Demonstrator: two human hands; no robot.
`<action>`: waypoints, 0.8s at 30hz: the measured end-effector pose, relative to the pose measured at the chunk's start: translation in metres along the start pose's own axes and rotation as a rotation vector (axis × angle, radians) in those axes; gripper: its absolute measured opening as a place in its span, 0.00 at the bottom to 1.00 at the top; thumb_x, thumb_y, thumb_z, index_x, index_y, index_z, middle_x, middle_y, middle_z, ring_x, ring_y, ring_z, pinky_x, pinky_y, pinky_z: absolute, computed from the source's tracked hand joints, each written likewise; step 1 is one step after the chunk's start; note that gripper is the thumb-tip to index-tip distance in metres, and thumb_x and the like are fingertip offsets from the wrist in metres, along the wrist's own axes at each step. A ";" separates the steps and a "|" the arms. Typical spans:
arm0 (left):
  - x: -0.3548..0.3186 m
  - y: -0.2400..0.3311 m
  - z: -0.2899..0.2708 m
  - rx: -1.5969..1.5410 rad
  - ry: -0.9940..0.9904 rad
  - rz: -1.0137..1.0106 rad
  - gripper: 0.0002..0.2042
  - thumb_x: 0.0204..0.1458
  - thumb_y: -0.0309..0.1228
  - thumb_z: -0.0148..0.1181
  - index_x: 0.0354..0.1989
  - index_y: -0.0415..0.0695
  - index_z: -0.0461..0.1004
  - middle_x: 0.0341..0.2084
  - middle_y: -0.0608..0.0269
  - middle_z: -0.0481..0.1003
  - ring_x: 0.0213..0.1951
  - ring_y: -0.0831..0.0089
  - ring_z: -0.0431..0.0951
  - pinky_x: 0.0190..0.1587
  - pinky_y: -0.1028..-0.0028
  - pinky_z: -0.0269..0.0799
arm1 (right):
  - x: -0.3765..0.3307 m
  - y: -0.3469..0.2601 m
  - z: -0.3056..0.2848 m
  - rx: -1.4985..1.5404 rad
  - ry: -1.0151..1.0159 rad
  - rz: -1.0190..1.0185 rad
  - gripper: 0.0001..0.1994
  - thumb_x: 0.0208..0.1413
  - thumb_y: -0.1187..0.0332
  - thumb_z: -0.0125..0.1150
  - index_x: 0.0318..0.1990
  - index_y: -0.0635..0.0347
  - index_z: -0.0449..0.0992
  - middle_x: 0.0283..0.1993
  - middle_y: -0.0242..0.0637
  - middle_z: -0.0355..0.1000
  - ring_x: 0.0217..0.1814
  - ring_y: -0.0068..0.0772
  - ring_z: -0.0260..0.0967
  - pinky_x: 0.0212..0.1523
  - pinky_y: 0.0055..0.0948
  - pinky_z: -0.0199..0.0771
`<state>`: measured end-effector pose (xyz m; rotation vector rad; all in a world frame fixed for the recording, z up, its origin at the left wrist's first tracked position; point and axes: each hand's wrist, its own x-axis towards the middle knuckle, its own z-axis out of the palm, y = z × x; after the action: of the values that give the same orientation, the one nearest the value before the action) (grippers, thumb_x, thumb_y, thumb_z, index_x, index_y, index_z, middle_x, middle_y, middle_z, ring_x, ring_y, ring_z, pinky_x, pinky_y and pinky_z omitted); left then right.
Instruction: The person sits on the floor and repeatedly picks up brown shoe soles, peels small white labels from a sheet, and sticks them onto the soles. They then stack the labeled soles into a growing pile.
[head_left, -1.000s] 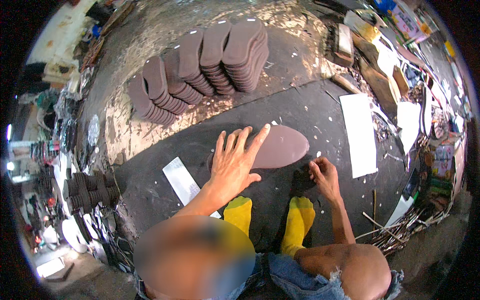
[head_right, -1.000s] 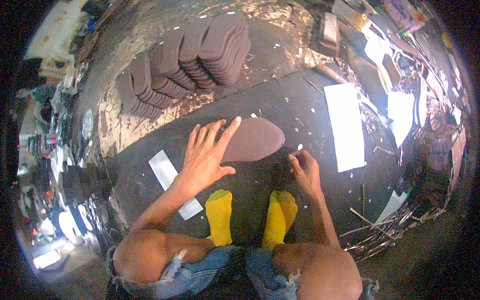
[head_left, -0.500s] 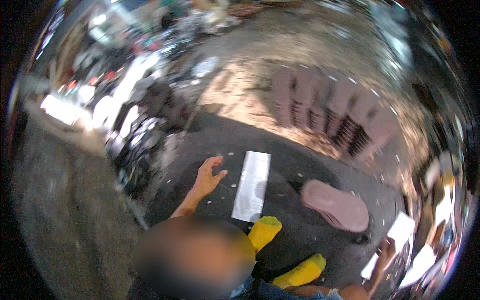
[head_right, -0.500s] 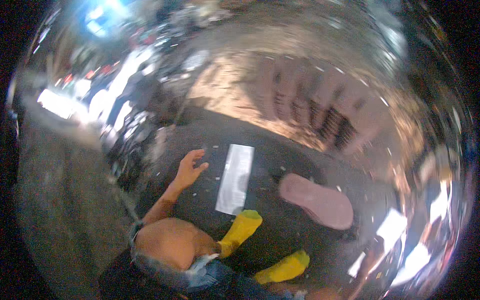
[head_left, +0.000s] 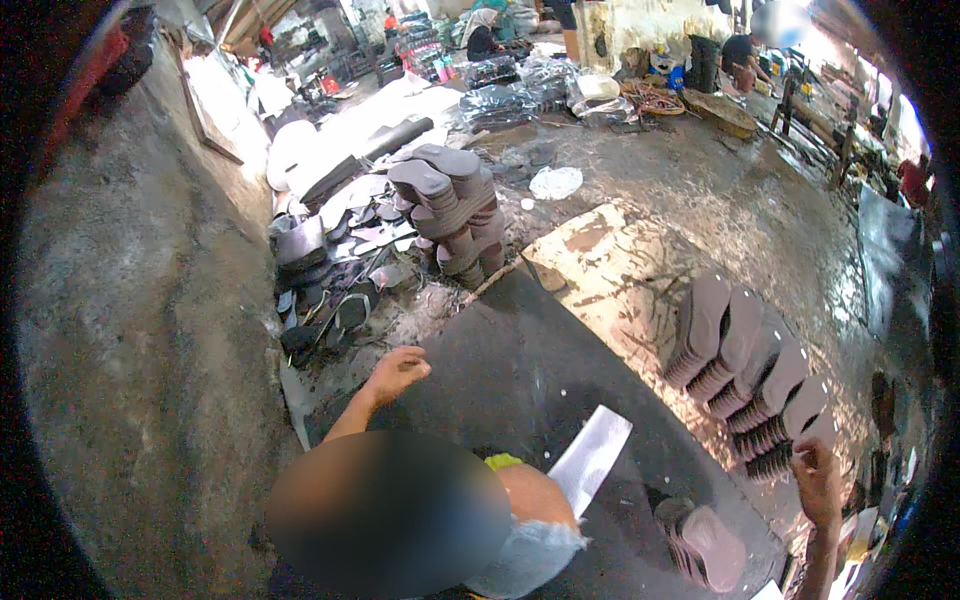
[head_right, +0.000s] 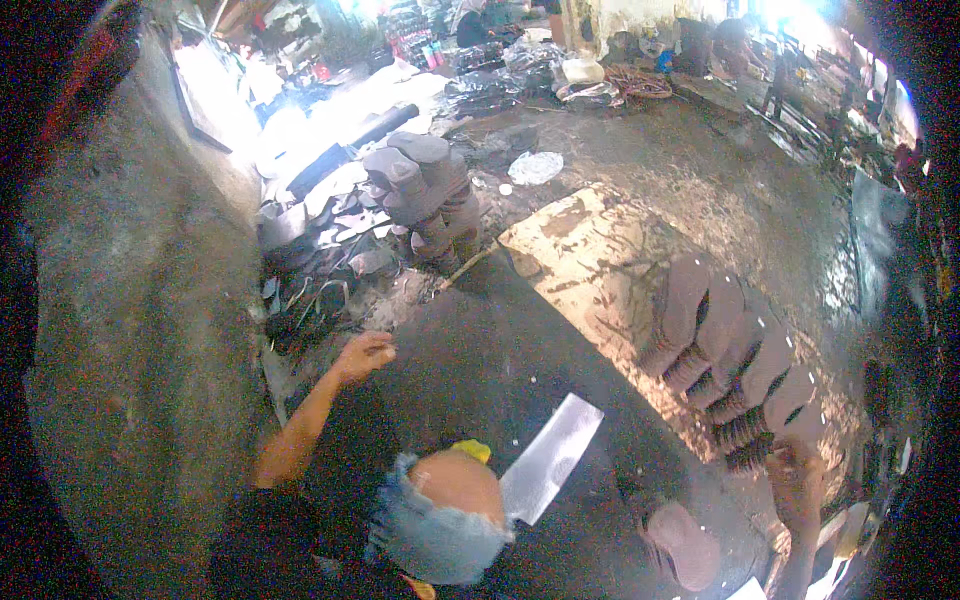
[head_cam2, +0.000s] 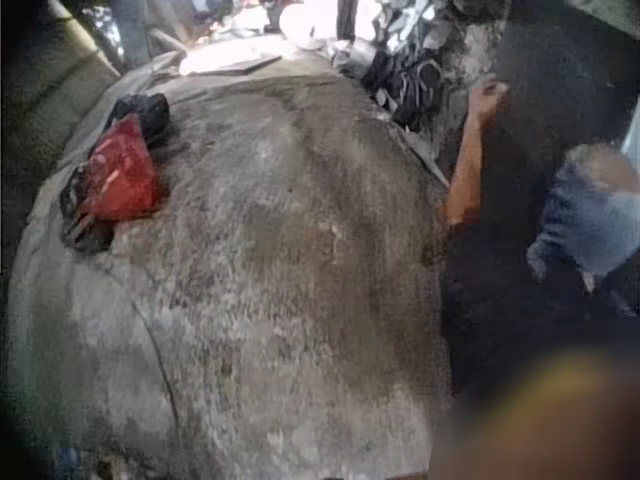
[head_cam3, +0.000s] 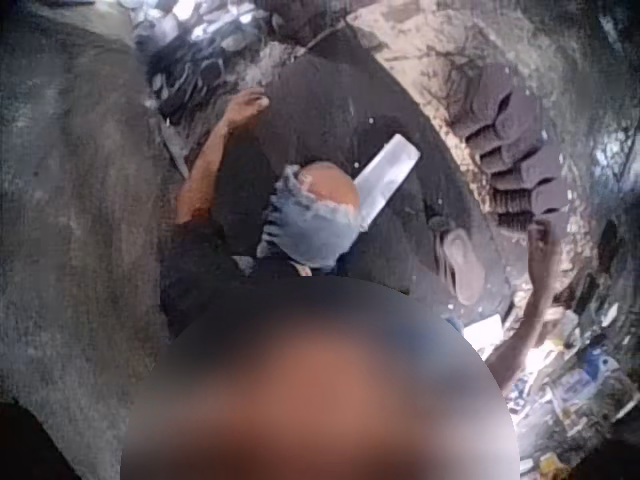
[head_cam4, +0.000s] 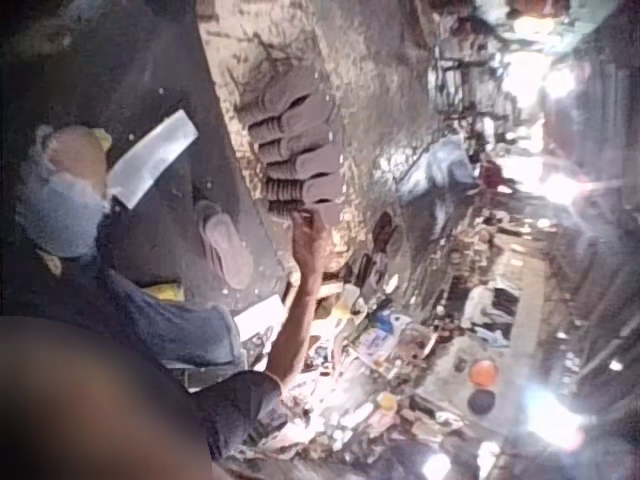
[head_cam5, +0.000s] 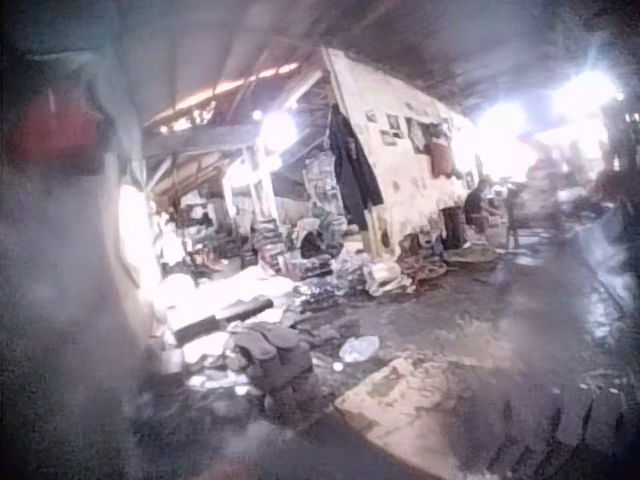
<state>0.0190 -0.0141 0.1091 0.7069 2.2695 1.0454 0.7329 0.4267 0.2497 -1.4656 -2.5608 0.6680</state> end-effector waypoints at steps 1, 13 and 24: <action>0.020 -0.009 -0.011 -0.164 0.052 -0.149 0.29 0.65 0.43 0.73 0.71 0.44 0.73 0.62 0.53 0.80 0.60 0.59 0.83 0.58 0.57 0.81 | 0.017 -0.031 0.006 0.025 -0.090 -0.056 0.17 0.66 0.71 0.72 0.61 0.57 0.79 0.50 0.33 0.81 0.45 0.29 0.77 0.48 0.29 0.78; 0.342 0.015 -0.130 -0.872 0.351 -0.097 0.47 0.66 0.67 0.60 0.83 0.50 0.54 0.77 0.44 0.60 0.74 0.44 0.66 0.71 0.38 0.66 | 0.285 -0.491 0.269 0.504 -0.515 -0.584 0.24 0.73 0.58 0.69 0.67 0.65 0.75 0.51 0.37 0.81 0.53 0.28 0.79 0.57 0.32 0.80; 0.362 0.062 -0.144 -0.837 0.248 -0.193 0.40 0.67 0.65 0.58 0.79 0.50 0.66 0.79 0.56 0.64 0.76 0.55 0.62 0.72 0.39 0.58 | 0.359 -0.647 0.390 0.877 -0.202 -0.022 0.30 0.69 0.59 0.69 0.71 0.62 0.66 0.61 0.43 0.78 0.58 0.39 0.78 0.52 0.42 0.82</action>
<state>-0.3207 0.1828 0.1478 0.0072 1.7624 1.8645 -0.0895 0.3246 0.1367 -1.0758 -1.9194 1.7074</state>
